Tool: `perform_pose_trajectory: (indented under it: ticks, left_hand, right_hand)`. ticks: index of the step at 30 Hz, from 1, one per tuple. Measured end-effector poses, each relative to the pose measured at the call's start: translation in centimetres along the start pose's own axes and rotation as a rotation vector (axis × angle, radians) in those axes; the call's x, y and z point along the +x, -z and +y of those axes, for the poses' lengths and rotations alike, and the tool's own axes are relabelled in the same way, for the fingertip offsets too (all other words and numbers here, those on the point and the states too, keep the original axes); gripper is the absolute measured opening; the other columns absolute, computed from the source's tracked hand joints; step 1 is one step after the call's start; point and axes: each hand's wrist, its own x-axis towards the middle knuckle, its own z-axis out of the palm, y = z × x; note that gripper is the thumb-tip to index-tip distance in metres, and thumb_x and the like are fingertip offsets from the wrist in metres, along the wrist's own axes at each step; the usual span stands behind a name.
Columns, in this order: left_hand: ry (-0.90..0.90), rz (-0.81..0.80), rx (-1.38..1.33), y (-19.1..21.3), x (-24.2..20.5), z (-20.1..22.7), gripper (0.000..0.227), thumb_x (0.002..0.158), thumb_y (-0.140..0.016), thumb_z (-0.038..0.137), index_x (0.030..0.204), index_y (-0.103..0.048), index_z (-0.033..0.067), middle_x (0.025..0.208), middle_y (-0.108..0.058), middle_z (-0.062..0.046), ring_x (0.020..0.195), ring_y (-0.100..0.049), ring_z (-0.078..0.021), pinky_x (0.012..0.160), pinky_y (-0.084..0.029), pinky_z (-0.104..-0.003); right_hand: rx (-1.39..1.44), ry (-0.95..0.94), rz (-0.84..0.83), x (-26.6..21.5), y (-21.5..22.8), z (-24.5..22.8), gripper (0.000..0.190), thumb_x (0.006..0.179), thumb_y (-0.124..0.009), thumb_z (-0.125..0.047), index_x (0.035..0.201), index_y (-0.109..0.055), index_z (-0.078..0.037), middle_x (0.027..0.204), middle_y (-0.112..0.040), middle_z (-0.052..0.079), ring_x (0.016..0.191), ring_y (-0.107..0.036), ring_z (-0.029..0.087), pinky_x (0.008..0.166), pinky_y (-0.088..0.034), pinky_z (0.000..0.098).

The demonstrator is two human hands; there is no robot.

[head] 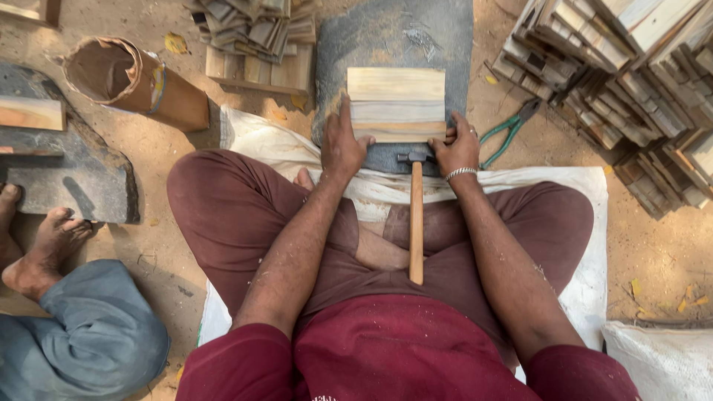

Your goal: The person sits cross-legged on the ground and assembles small wooden frames by nailing thin wooden strips together. They use a hammer to drive nails into the wood, aligning the pieces on a stone block and stacking completed frames nearby.

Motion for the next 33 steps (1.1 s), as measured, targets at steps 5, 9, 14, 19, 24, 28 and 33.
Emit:
perform_pose_trajectory:
  ticks: [5, 9, 14, 19, 24, 28, 33]
  left_hand:
    - [-0.075, 0.023, 0.023, 0.3, 0.0, -1.0, 0.045, 0.081, -0.084, 0.015, 0.116, -0.056, 0.006, 0.11, -0.057, -0.013, 0.112, -0.059, -0.0311, 0.094, -0.051, -0.045]
    - [-0.21, 0.14, 0.025, 0.2, -1.1, -1.0, 0.021, 0.08, -0.071, -0.006, 0.092, -0.057, 0.0054, 0.103, -0.053, -0.012, 0.103, -0.059, -0.0315, 0.091, -0.051, -0.046]
    - [-0.385, 0.308, 0.03, 0.6, -0.8, -0.5, 0.027, 0.077, -0.064, -0.012, 0.095, -0.053, 0.0042, 0.104, -0.052, -0.014, 0.105, -0.056, -0.0324, 0.091, -0.051, -0.044]
    - [-0.208, 0.059, 0.031, 0.1, -0.2, -1.5, 0.017, 0.092, -0.072, 0.004, 0.094, -0.056, 0.0075, 0.097, -0.057, -0.007, 0.101, -0.057, -0.0241, 0.088, -0.052, -0.041]
    - [-0.088, -0.074, 0.013, 0.0, -0.2, -1.6, 0.022, 0.088, -0.077, 0.015, 0.1, -0.06, 0.0085, 0.103, -0.06, -0.007, 0.103, -0.059, -0.0203, 0.093, -0.052, -0.039]
    - [-0.293, 0.153, 0.084, 1.7, -0.7, -0.3, 0.054, 0.071, -0.088, 0.036, 0.104, -0.062, 0.003, 0.105, -0.058, -0.016, 0.104, -0.057, -0.0326, 0.086, -0.049, -0.047]
    - [-0.373, 0.269, -0.174, 2.8, 0.6, 2.6, 0.021, 0.094, -0.073, 0.015, 0.109, -0.064, 0.0028, 0.103, -0.063, -0.014, 0.103, -0.062, -0.0313, 0.088, -0.05, -0.044]
  right_hand:
    - [0.061, 0.079, 0.026, 0.1, 0.3, 0.4, 0.049, 0.079, -0.084, -0.001, 0.124, -0.065, 0.0, 0.1, -0.063, 0.01, 0.084, -0.068, 0.018, 0.078, -0.059, 0.032]
    - [0.069, 0.139, 0.086, -0.7, 0.5, 0.8, 0.02, 0.083, -0.076, 0.006, 0.101, -0.07, 0.0, 0.097, -0.064, 0.01, 0.084, -0.066, 0.021, 0.077, -0.055, 0.0324]
    - [0.243, 0.304, 0.19, -0.3, 0.9, 0.2, 0.017, 0.085, -0.071, 0.009, 0.098, -0.064, 0.0, 0.102, -0.062, 0.01, 0.091, -0.067, 0.019, 0.084, -0.058, 0.0297]
    - [0.183, 0.122, 0.081, 0.2, 0.5, 0.5, 0.02, 0.086, -0.074, 0.008, 0.103, -0.068, 0.001, 0.102, -0.064, 0.008, 0.085, -0.066, 0.017, 0.078, -0.056, 0.0294]
    - [0.267, 0.018, -0.05, 0.3, 0.1, 1.7, 0.028, 0.089, -0.079, 0.002, 0.115, -0.068, -0.001, 0.109, -0.066, 0.005, 0.092, -0.07, 0.012, 0.083, -0.06, 0.0257]
    - [0.247, 0.027, -0.058, 0.5, 0.0, 1.6, 0.033, 0.087, -0.079, 0.002, 0.117, -0.066, 0.0, 0.107, -0.068, 0.006, 0.09, -0.069, 0.012, 0.082, -0.06, 0.0258]
    - [0.12, -0.039, -0.002, -0.1, 2.5, -1.1, 0.045, 0.084, -0.086, -0.011, 0.12, -0.064, 0.002, 0.096, -0.067, 0.01, 0.083, -0.066, 0.017, 0.076, -0.059, 0.0299]
